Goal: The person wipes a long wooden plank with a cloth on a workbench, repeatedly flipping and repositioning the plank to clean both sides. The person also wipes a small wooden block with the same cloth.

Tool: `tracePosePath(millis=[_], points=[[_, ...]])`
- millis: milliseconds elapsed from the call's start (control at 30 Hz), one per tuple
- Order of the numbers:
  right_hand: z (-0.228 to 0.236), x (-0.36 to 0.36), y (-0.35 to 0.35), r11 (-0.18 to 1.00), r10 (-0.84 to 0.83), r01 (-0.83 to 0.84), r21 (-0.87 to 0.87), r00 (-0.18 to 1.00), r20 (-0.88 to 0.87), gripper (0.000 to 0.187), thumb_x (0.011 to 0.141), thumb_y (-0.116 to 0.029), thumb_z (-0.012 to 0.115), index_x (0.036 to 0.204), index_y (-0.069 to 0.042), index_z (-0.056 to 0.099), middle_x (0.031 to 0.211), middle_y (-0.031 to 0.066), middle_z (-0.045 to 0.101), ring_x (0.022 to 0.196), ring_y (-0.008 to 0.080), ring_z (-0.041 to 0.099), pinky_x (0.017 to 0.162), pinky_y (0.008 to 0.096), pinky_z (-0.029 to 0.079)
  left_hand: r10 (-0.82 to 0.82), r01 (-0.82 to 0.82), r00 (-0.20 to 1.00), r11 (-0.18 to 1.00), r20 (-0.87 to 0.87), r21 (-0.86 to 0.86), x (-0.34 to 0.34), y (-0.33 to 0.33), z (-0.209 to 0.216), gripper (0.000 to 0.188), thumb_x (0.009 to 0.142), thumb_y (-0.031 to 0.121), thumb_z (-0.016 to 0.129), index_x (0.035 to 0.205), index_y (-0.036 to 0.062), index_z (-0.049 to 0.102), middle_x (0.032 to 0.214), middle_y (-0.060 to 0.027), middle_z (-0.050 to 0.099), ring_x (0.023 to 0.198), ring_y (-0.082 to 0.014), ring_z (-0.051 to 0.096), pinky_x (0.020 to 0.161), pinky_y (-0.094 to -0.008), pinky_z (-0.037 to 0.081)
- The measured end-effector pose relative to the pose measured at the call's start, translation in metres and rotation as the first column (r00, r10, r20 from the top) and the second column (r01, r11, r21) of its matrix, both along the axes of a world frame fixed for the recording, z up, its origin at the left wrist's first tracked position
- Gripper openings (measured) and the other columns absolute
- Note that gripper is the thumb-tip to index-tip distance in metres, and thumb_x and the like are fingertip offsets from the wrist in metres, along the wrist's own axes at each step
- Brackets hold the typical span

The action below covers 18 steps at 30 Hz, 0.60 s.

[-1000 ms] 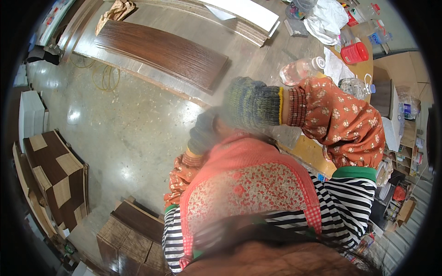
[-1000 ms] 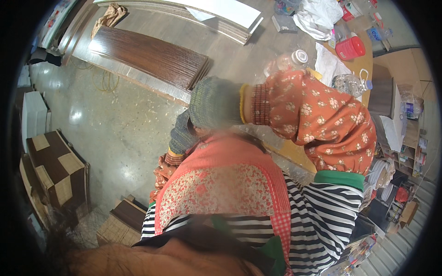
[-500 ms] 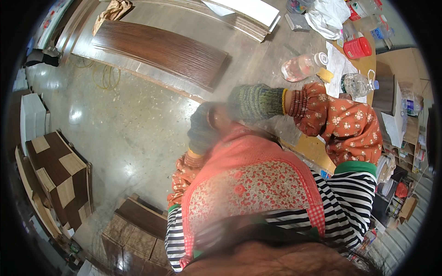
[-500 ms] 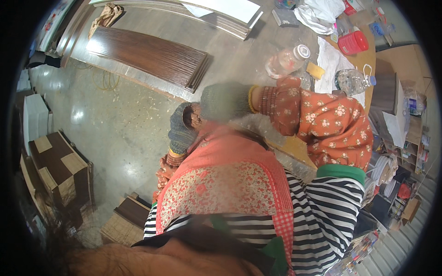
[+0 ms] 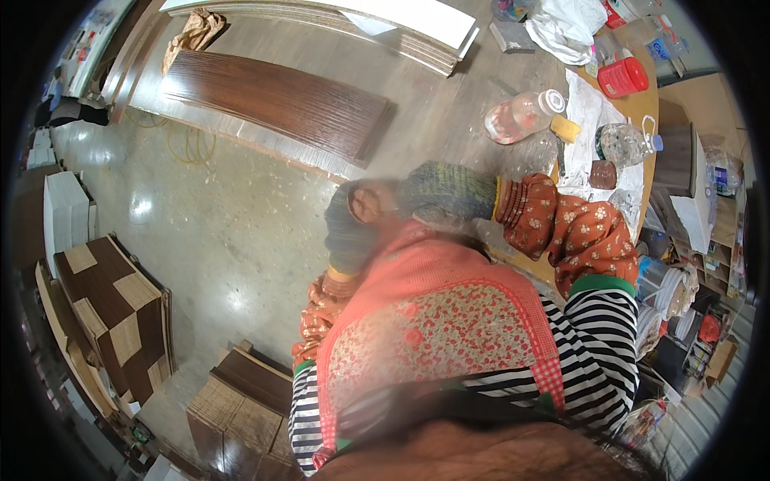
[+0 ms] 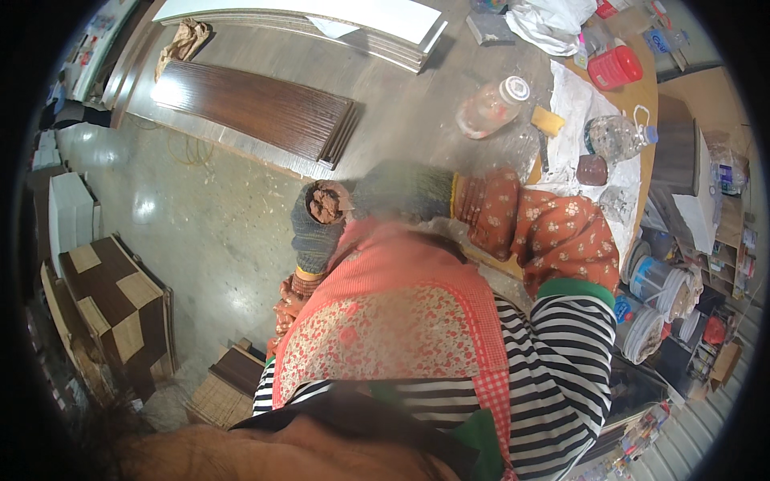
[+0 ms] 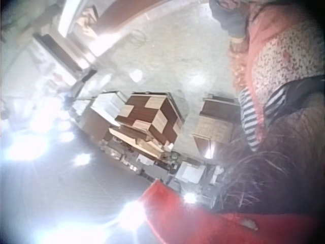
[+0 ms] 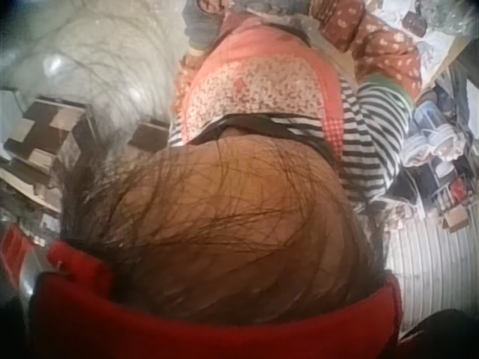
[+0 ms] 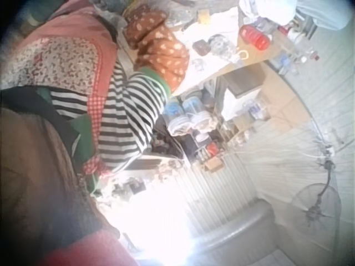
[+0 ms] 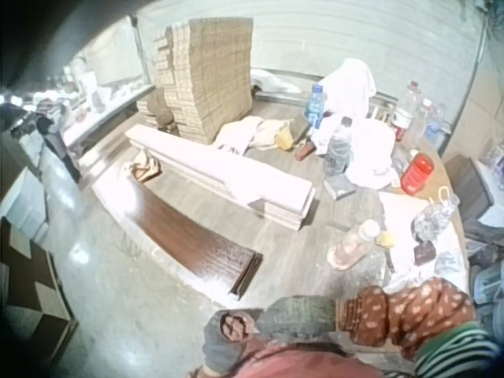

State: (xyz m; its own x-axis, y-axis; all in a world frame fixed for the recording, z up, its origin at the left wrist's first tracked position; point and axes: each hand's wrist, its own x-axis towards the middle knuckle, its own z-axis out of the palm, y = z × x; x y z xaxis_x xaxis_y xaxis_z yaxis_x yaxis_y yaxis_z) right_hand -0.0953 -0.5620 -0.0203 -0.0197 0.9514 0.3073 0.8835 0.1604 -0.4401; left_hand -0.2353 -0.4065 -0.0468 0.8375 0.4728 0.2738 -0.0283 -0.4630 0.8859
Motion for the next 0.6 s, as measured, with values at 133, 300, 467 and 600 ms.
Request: tracePosePath(millis=[133,300,467,600], points=[[-0.005,-0.001,-0.007,0.981,-0.094,0.07,-0.182,0.987,-0.128,0.017,0.087,-0.02,0.057,0.095,-0.008,0.065,0.087,0.0073,0.065,0.075,0.0249,0.062,0.068,0.0364,0.051,-0.007,-0.001,0.996,0.996,-0.093,-0.089,-0.007,0.008,-0.029,0.041,0.072,0.011,0.076,0.107,0.0023,0.057,0.08,-0.0084,0.064,0.061,-0.0163,0.061,0.057,-0.03,0.05],[0.007,-0.004,-0.01,0.984,-0.036,0.057,-0.171,0.992,0.121,0.036,0.082,-0.028,0.057,0.113,-0.009,0.058,0.097,0.01,0.058,0.085,0.0283,0.058,0.075,0.0408,0.046,-0.005,-0.013,0.986,0.994,-0.166,-0.106,-0.01,0.007,-0.062,0.024,0.076,0.013,0.076,0.092,0.0041,0.06,0.058,-0.0021,0.058,0.045,-0.0107,0.054,0.042,-0.0262,0.044],[0.026,-0.018,-0.009,0.953,-0.171,0.198,-0.227,0.976,0.131,0.036,0.083,-0.028,0.056,0.114,-0.009,0.057,0.092,0.0112,0.059,0.075,0.0279,0.06,0.064,0.0423,0.047,-0.149,0.085,0.979,0.92,-0.139,-0.382,-0.013,0.009,-0.054,0.015,0.078,0.01,0.073,0.081,0.0045,0.06,0.056,-0.0004,0.057,0.045,-0.01,0.053,0.041,-0.0238,0.041],[0.032,-0.032,-0.004,0.962,-0.241,0.247,-0.113,0.969,0.061,0.034,0.082,-0.029,0.057,0.11,-0.01,0.059,0.08,0.0114,0.059,0.065,0.0277,0.06,0.056,0.0429,0.046,-0.151,0.063,0.97,0.914,-0.193,-0.4,-0.022,0.007,-0.055,0.026,0.075,0.012,0.076,0.093,0.0034,0.059,0.073,-0.0044,0.062,0.06,-0.0139,0.059,0.053,-0.0268,0.048]])
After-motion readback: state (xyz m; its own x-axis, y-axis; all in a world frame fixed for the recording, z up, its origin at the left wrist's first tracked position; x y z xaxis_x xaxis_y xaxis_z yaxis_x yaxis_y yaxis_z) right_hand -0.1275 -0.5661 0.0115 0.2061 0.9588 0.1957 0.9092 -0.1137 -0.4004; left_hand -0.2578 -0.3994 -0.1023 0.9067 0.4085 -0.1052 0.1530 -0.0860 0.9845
